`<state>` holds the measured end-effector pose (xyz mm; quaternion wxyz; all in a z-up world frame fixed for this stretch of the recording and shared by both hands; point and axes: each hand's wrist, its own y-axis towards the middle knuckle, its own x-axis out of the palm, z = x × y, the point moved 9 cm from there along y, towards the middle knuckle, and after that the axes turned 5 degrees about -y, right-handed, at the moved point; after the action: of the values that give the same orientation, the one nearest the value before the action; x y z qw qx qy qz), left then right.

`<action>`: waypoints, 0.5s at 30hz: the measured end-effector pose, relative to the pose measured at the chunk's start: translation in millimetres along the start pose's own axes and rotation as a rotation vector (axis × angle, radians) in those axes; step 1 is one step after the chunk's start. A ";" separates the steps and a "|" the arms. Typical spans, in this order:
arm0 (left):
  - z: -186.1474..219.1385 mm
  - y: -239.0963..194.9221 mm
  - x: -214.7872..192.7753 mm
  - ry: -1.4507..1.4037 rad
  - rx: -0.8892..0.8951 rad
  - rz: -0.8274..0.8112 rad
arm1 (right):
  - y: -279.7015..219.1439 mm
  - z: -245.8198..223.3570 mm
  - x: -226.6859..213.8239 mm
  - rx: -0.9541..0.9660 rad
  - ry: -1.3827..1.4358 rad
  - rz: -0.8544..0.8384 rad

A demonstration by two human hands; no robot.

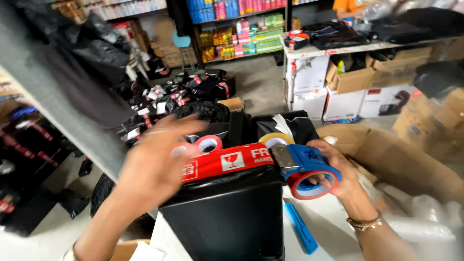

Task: The person wraps a cardboard box in a black poly mailer, applies fragile tape and a shipping label, and then wraps another small item in bubble wrap before placing it into a separate bag.

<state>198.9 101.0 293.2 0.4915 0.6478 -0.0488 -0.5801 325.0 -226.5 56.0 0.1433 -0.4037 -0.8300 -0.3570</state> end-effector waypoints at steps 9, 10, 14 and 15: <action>77.7 56.9 106.7 -0.234 0.196 -0.566 | -54.7 3.5 -50.3 -0.112 0.096 0.016; 76.7 55.1 105.3 -0.238 0.183 -0.570 | -65.3 0.7 -60.8 -0.073 0.005 0.066; 81.9 58.4 101.5 -0.194 0.222 -0.587 | -74.0 -27.0 -69.2 0.087 -0.355 0.266; 85.8 60.6 103.5 -0.205 0.224 -0.607 | -67.1 -38.7 -61.8 0.191 -0.392 0.260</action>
<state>194.4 -45.4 275.8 0.2149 0.6209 0.0336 -0.7531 310.4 -317.1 18.7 0.0619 -0.5533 -0.8130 -0.1706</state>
